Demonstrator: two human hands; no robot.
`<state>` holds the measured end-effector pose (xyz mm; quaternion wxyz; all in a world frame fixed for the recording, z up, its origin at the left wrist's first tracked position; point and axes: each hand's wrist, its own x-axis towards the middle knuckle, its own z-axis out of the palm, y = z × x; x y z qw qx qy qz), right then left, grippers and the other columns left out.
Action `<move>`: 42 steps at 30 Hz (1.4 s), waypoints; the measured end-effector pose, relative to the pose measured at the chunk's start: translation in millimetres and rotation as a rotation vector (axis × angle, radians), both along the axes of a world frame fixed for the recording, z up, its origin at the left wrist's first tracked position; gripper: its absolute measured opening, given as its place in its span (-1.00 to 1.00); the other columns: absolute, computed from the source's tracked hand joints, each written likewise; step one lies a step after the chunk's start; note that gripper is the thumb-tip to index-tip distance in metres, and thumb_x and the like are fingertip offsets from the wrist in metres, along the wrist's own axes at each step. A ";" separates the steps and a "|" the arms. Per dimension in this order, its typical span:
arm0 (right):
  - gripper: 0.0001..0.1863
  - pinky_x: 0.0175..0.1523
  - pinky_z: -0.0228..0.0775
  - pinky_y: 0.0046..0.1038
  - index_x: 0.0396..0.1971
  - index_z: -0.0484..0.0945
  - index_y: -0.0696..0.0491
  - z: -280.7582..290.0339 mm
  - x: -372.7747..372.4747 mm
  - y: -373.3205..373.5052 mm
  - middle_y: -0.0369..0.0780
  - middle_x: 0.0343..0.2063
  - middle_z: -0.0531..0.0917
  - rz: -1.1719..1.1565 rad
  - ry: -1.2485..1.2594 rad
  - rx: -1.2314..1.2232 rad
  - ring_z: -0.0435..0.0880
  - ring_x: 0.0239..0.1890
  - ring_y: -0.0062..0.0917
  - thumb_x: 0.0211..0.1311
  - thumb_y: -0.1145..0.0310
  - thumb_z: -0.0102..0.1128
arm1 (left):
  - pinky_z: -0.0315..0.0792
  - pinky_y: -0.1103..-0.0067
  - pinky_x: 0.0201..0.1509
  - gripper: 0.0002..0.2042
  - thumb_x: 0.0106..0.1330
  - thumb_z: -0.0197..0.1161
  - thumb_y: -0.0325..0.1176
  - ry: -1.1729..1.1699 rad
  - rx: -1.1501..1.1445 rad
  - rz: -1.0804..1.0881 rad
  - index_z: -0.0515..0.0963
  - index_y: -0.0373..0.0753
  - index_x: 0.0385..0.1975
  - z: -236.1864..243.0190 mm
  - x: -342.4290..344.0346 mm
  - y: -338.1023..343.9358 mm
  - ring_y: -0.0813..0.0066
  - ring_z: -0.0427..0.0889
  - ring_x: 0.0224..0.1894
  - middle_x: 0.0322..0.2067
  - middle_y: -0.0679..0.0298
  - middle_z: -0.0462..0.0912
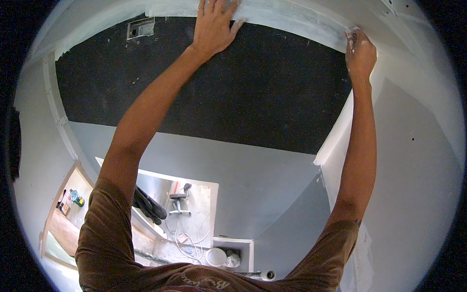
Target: The person applies drywall tape and joint compound to a ceiling seam while standing on a scaffold, using their hands and a putty knife.
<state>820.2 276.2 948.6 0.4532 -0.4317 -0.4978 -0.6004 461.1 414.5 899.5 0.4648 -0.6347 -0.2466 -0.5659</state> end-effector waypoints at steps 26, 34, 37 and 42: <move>-0.73 -0.17 0.55 -0.08 -0.19 0.64 0.13 -4.9 109.2 27.4 0.02 -0.34 0.72 -0.113 0.274 0.272 0.72 -0.25 0.00 0.09 0.39 0.37 | -0.04 0.16 0.63 -0.38 0.49 0.11 -0.04 0.298 0.005 0.055 0.34 -0.43 0.36 13.9 44.6 -23.2 0.02 0.21 0.48 0.40 -0.01 0.32; -0.72 -0.22 0.47 -0.08 -0.16 0.53 0.18 0.0 128.0 32.2 0.00 -0.43 0.65 0.227 0.065 0.487 0.66 -0.30 0.00 0.08 0.56 0.30 | -0.04 0.20 0.63 -0.35 0.46 0.17 -0.11 0.437 0.146 0.055 0.27 -0.45 0.40 33.1 92.5 -26.5 0.04 0.17 0.52 0.45 -0.04 0.25; -0.64 -0.23 0.49 -0.16 -0.07 0.51 0.20 -6.4 151.0 28.9 -0.03 -0.38 0.64 0.198 0.102 0.586 0.64 -0.35 -0.11 0.06 0.60 0.27 | -0.07 0.19 0.64 -0.33 0.42 0.20 -0.14 0.434 0.110 0.041 0.25 -0.45 0.41 29.8 97.8 -27.7 0.06 0.16 0.52 0.45 -0.04 0.24; -0.68 -0.12 0.61 -0.26 -0.14 0.65 0.16 -7.4 125.9 10.6 -0.08 -0.35 0.79 0.214 0.301 0.438 0.82 -0.27 -0.24 0.11 0.35 0.38 | -0.07 0.14 0.63 -0.30 0.38 0.25 -0.14 0.336 0.061 -0.016 0.25 -0.45 0.41 24.7 92.4 -29.6 0.06 0.21 0.47 0.37 -0.02 0.31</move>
